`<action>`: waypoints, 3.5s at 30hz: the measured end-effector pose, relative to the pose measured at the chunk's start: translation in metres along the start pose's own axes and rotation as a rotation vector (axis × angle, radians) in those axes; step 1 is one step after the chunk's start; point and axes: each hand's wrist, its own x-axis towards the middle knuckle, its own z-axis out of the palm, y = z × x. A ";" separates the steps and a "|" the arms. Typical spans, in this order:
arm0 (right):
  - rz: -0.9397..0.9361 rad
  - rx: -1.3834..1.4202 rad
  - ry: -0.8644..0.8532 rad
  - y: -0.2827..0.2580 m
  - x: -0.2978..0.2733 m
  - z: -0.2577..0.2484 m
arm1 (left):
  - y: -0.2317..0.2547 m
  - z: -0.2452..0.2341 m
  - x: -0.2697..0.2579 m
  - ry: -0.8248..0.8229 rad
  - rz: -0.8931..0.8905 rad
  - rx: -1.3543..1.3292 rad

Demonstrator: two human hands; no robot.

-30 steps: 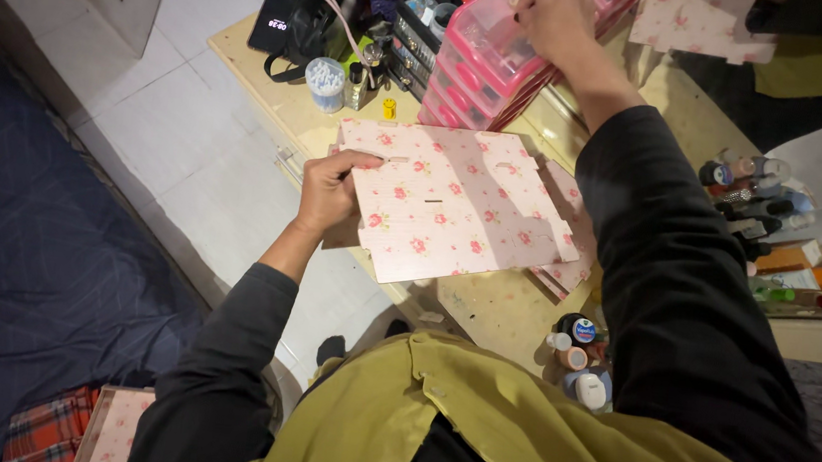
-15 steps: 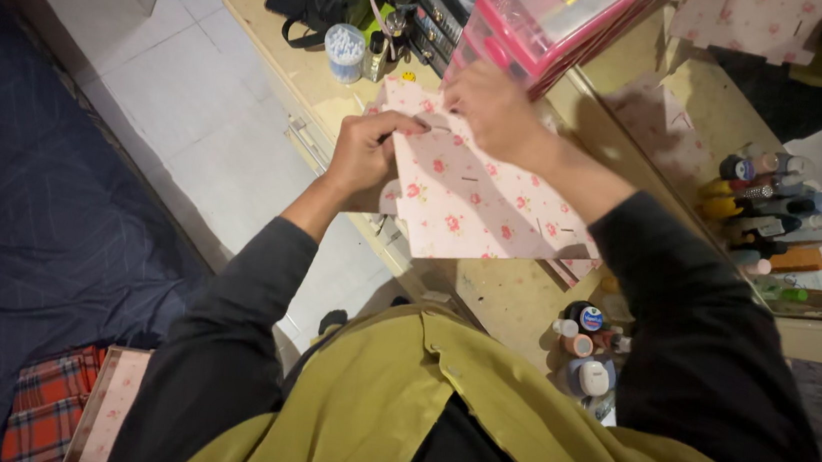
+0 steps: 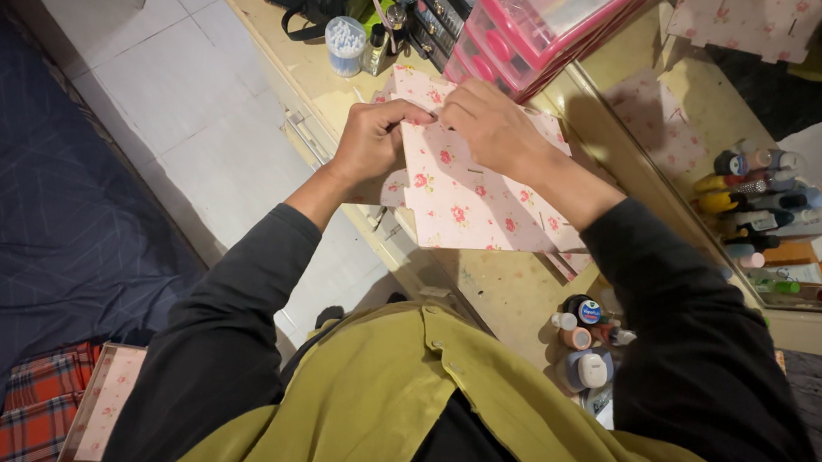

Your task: The person assembles small pink floral-patterned cardboard boxes by hand at a vanity table. They fold the sides, tuck flaps, and stack the finished boxes on the table.

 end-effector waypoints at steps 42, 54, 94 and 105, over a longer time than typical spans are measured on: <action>0.364 -0.052 -0.025 0.117 -0.108 -0.049 | -0.023 0.003 -0.008 0.015 -0.162 -0.031; 0.465 -0.063 -0.046 0.038 -0.136 -0.016 | -0.021 0.005 0.002 0.003 -0.151 -0.025; 1.500 1.329 0.146 0.010 -0.280 0.093 | -0.156 -0.006 -0.091 0.361 -0.739 -0.508; 1.440 0.888 0.306 -0.010 -0.271 0.151 | -0.186 0.000 -0.096 0.305 -0.933 -0.624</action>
